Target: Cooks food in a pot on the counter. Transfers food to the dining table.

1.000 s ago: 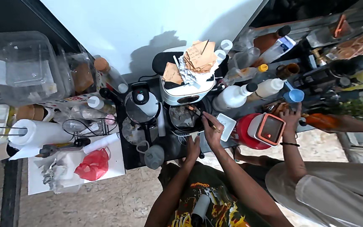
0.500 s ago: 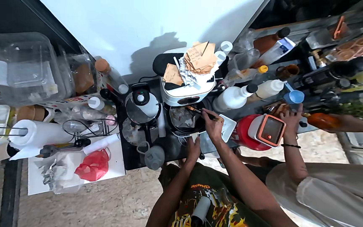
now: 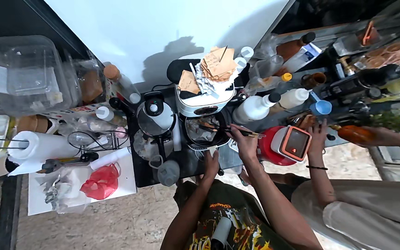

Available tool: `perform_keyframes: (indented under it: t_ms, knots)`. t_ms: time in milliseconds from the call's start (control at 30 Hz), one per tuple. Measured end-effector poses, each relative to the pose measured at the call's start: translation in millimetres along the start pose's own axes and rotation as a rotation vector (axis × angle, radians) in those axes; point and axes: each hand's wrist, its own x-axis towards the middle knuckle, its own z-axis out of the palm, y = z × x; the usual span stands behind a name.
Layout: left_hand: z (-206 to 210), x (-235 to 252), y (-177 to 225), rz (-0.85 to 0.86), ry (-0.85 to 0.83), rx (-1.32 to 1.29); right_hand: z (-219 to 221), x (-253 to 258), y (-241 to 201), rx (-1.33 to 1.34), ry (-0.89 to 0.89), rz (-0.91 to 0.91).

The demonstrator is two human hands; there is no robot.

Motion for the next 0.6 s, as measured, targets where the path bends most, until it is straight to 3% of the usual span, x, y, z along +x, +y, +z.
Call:
perform_keyframes:
  t_ms: [367, 600]
  knots:
    - [1.4, -2.3, 4.3, 0.000, 0.019, 0.020, -19.3, 5.6, -3.2, 0.114, 0.032, 0.123]
    - [1.9, -3.3, 4.0, 0.005, 0.027, 0.019, -9.1, 7.9, 9.9, -0.186, -0.022, -0.015]
